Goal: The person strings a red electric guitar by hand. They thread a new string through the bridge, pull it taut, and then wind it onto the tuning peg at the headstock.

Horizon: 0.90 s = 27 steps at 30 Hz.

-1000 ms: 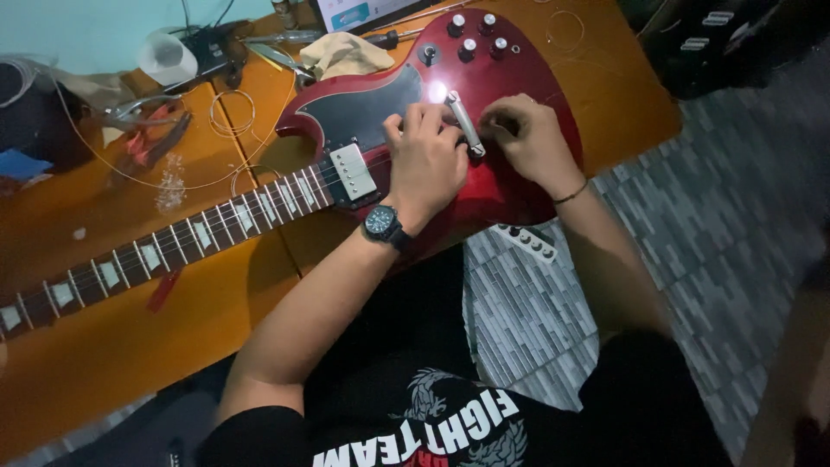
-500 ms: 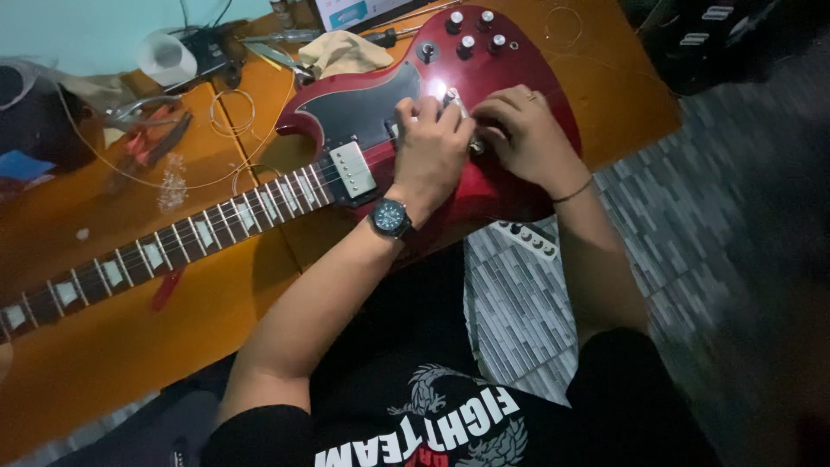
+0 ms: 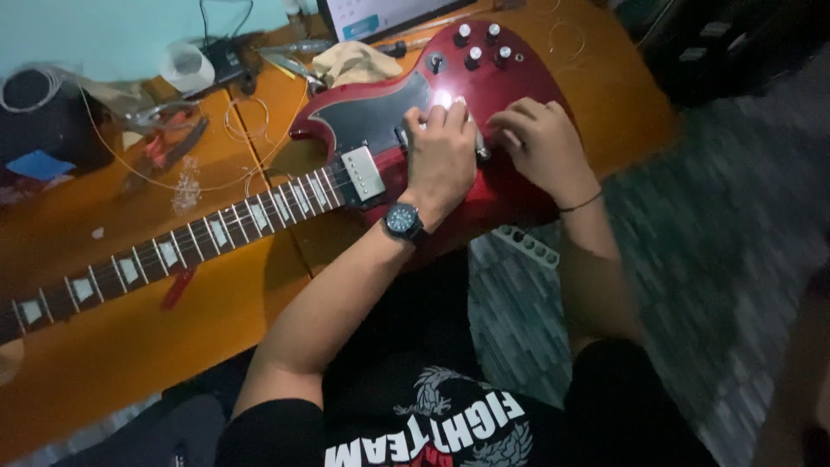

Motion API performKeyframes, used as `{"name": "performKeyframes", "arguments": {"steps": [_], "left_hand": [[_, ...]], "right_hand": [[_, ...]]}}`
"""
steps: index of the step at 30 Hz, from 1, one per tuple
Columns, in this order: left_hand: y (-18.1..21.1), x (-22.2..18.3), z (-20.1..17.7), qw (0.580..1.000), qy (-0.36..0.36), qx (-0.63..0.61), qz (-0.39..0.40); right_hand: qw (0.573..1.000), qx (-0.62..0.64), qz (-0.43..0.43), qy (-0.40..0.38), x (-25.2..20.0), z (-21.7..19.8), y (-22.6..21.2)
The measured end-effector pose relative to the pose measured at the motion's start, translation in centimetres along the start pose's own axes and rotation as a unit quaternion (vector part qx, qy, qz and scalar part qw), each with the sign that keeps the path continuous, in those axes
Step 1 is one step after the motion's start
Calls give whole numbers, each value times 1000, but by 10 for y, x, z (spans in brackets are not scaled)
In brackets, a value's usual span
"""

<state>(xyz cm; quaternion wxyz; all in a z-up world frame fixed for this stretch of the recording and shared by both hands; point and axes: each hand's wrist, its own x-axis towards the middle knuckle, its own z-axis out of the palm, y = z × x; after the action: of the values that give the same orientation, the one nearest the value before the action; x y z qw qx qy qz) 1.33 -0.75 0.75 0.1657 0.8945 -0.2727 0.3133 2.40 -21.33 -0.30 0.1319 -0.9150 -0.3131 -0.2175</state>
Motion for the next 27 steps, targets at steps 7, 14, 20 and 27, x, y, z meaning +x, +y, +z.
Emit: {"name": "performKeyframes", "arguments": {"steps": [7,14,20,27], "left_hand": [[3,2,5,1000,-3,21,7],[9,7,8,1000,-19,2,-8],[2,1,16,1000,-24,-5,6],[-15,-8,26,1000,-10,22,15]], "right_hand": [[999,16,-27,8,3,11,-5],[998,59,-12,26,3,10,2],[999,11,-19,36,4,11,-3],[1000,13,-2,23,2,2,5]]}}
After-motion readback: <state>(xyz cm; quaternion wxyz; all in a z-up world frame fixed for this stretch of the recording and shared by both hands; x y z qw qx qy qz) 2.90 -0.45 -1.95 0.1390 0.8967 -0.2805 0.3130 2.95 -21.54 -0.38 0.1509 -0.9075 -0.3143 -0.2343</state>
